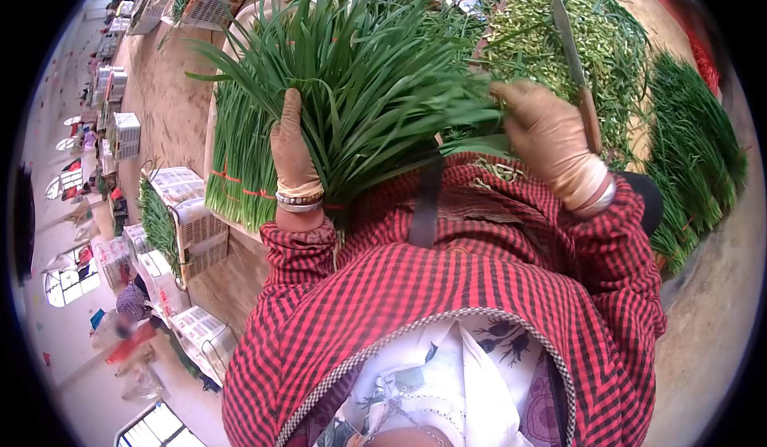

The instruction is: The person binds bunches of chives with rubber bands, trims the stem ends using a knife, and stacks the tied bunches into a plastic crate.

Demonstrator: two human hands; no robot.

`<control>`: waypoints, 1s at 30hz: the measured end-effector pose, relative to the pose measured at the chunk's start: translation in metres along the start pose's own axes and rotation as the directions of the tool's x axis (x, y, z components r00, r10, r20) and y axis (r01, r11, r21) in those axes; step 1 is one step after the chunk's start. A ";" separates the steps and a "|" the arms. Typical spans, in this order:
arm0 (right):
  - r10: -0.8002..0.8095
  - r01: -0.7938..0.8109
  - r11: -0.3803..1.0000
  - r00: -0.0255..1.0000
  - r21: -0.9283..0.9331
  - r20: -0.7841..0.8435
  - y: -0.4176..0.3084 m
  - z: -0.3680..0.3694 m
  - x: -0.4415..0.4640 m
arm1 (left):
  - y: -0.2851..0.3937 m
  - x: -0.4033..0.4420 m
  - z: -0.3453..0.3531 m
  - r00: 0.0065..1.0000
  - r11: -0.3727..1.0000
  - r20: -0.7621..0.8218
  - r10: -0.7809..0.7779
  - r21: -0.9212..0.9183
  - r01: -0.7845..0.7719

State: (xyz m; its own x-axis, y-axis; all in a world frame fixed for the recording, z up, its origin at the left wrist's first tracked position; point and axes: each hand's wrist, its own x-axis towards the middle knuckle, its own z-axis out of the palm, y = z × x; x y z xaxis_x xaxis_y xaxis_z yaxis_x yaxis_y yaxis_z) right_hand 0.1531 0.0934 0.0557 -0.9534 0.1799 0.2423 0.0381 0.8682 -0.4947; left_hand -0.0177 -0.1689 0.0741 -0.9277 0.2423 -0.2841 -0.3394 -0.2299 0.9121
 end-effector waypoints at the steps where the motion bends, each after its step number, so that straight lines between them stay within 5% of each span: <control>1: 0.051 -0.030 0.974 0.995 0.224 -0.087 -0.002 -0.008 0.005 | 0.000 -0.002 0.003 1.000 1.000 0.001 0.000 -0.002 0.000; 4: -0.023 0.128 0.923 0.959 0.363 -0.281 -0.029 -0.023 0.029 | -0.004 -0.004 0.007 0.999 0.998 -0.005 0.043 0.042 -0.043; 7: 0.084 -0.170 0.667 0.985 0.726 0.153 -0.073 -0.021 0.044 | -0.011 -0.004 0.007 0.995 0.981 0.029 0.093 0.168 -0.097; 9: 0.011 -0.141 0.746 0.980 0.651 0.201 -0.083 0.011 0.054 | -0.009 -0.010 0.019 0.995 0.986 0.029 0.094 0.137 -0.097; 10: 0.101 -0.456 0.587 0.861 0.669 0.498 -0.095 0.009 0.062 | -0.011 -0.010 0.018 0.995 0.985 0.033 0.096 0.140 -0.099; 13: 0.010 -0.562 0.343 0.803 0.753 0.596 -0.091 0.045 0.066 | -0.017 -0.006 0.007 0.980 0.955 0.029 0.195 0.222 -0.196; 17: -0.066 -0.440 0.455 0.850 0.774 0.523 -0.073 0.030 0.052 | -0.005 -0.017 0.006 0.989 0.980 -0.026 0.142 0.142 -0.137; 21: 0.239 -0.356 0.731 0.933 0.582 0.270 0.032 0.062 0.020 | -0.009 -0.022 -0.008 0.977 0.975 -0.032 0.209 0.080 -0.206; 23: 0.292 -0.484 0.632 0.872 0.605 0.392 0.029 0.053 0.012 | -0.013 -0.041 0.002 0.946 0.883 0.209 0.247 0.354 -0.309; 24: 0.321 -0.600 0.516 0.798 0.612 0.511 0.029 0.050 0.007 | -0.013 -0.050 0.002 0.884 0.718 0.414 0.219 0.546 -0.433; 26: 0.294 -0.658 0.374 0.752 0.653 0.590 0.030 0.050 -0.003 | 0.004 -0.064 0.017 0.611 0.456 0.789 0.072 0.519 -0.723; 29: 0.242 -0.670 0.221 0.742 0.709 0.626 0.030 0.051 -0.011 | 0.024 -0.072 0.019 0.458 0.560 0.871 -0.178 0.472 -0.680; 30: 0.226 -0.669 0.179 0.742 0.721 0.632 0.031 0.052 -0.012 | 0.032 -0.073 0.013 0.537 0.689 0.812 -0.229 0.525 -0.500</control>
State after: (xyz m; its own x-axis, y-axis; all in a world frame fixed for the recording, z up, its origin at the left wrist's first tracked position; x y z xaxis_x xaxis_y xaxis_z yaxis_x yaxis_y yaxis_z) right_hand 0.1496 0.0938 -0.0060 -0.8875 0.0379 -0.4593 0.4286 -0.2983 -0.8528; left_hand 0.0411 -0.1818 0.1275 -0.2942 0.9480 -0.1212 0.3121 0.2151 0.9254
